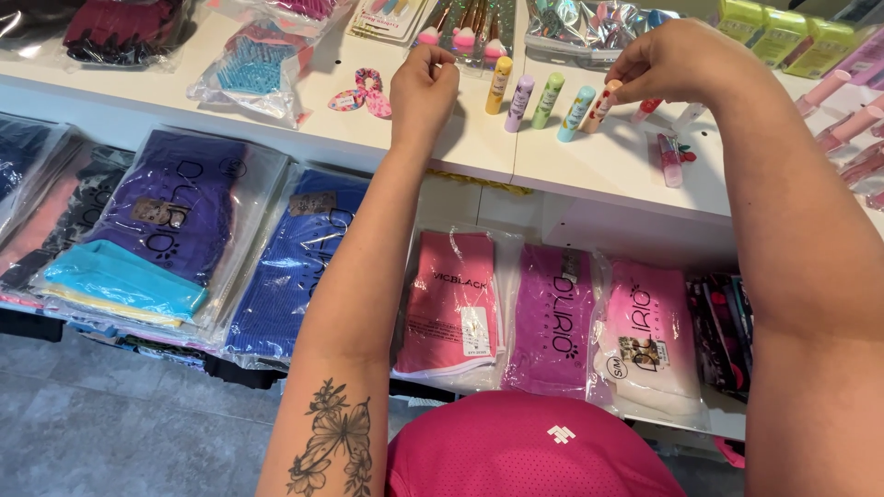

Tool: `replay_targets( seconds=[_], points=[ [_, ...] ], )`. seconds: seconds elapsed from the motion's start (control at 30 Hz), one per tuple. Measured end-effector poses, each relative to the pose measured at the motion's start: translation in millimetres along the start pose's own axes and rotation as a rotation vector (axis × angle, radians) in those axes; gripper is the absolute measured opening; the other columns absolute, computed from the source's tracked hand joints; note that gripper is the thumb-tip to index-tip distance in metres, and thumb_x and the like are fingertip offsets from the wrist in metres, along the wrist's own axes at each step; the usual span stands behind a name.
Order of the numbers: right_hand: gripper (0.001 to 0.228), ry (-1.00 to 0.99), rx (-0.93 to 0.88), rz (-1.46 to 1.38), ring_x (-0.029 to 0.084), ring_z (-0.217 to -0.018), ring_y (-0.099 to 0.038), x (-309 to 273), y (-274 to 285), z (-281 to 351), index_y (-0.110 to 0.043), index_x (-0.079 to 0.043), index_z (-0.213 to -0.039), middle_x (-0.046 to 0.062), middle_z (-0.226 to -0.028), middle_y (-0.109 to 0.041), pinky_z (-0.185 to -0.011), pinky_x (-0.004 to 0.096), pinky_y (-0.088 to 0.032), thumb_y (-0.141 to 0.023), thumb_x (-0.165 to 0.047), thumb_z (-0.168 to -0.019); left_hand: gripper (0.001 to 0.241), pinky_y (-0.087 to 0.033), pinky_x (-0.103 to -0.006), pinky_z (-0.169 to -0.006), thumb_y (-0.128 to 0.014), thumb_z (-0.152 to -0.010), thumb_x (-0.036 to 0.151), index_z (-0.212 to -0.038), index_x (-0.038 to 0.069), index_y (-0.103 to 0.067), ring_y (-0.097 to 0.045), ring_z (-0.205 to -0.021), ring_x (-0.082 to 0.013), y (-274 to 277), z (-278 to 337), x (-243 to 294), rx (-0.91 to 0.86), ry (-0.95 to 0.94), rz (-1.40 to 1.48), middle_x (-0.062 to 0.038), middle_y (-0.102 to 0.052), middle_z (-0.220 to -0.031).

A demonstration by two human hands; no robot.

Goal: The person arranges small cosmetic tubes and lip glosses on a white retail shelf. They pick up items from a lower glass display case and place them in a row on the upper shelf, adjusting their positions to align them neatly.

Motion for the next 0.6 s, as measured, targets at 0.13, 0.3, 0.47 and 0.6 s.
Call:
replay_targets(
  seconds=[0.13, 0.3, 0.47, 0.6],
  points=[
    [0.027, -0.002, 0.008, 0.015, 0.019, -0.096, -0.068, -3.4, 2.6, 3.6, -0.081, -0.016, -0.116, 0.002, -0.105, -0.08, -0.075, 0.039, -0.047, -0.077, -0.028, -0.092, 0.019, -0.045, -0.0286, -0.066, -0.05, -0.081, 0.021, -0.087, 0.019, -0.068, -0.048, -0.063, -0.0096, -2.1, -3.8, -4.4, 0.006, -0.02, -0.006, 0.008, -0.047, -0.059],
    [0.042, -0.07, -0.015, -0.029, 0.025, -0.103, -0.07, -16.1, 12.5, 15.8, -0.076, -0.014, -0.127, 0.007, -0.119, -0.076, -0.085, 0.043, -0.051, -0.081, -0.031, -0.088, 0.019, -0.045, -0.0289, -0.065, -0.05, -0.082, 0.021, -0.088, 0.019, -0.068, -0.048, -0.063, -0.0096, -0.8, -0.6, -1.1, -0.001, 0.002, -0.005, 0.008, -0.048, -0.06],
    [0.045, 0.078, 0.097, -0.08, 0.027, -0.105, -0.064, -8.3, 14.6, 6.2, -0.069, -0.016, -0.137, 0.009, -0.127, -0.069, -0.089, 0.043, -0.045, -0.069, -0.024, -0.092, 0.018, -0.046, -0.0293, -0.067, -0.05, -0.082, 0.021, -0.089, 0.019, -0.068, -0.049, -0.064, -0.0098, -2.1, -2.8, -3.7, -0.002, -0.02, -0.017, 0.008, -0.048, -0.06],
    [0.046, 0.268, 0.177, -0.141, 0.025, -0.118, -0.062, -52.3, 10.8, 17.2, -0.07, -0.015, -0.133, 0.003, -0.132, -0.069, -0.094, 0.042, -0.043, -0.077, -0.03, -0.09, 0.02, -0.045, -0.0295, -0.066, -0.049, -0.083, 0.021, -0.09, 0.019, -0.068, -0.049, -0.065, -0.01, -0.8, -1.0, -1.3, 0.001, -0.005, -0.028, 0.008, -0.048, -0.061]
  ],
)
Point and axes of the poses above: each hand's wrist, its own z-axis away from the middle knuckle, its own y-axis out of the back of the hand, x = y × z, the point moved 3 cm from there along -z, towards the middle knuckle
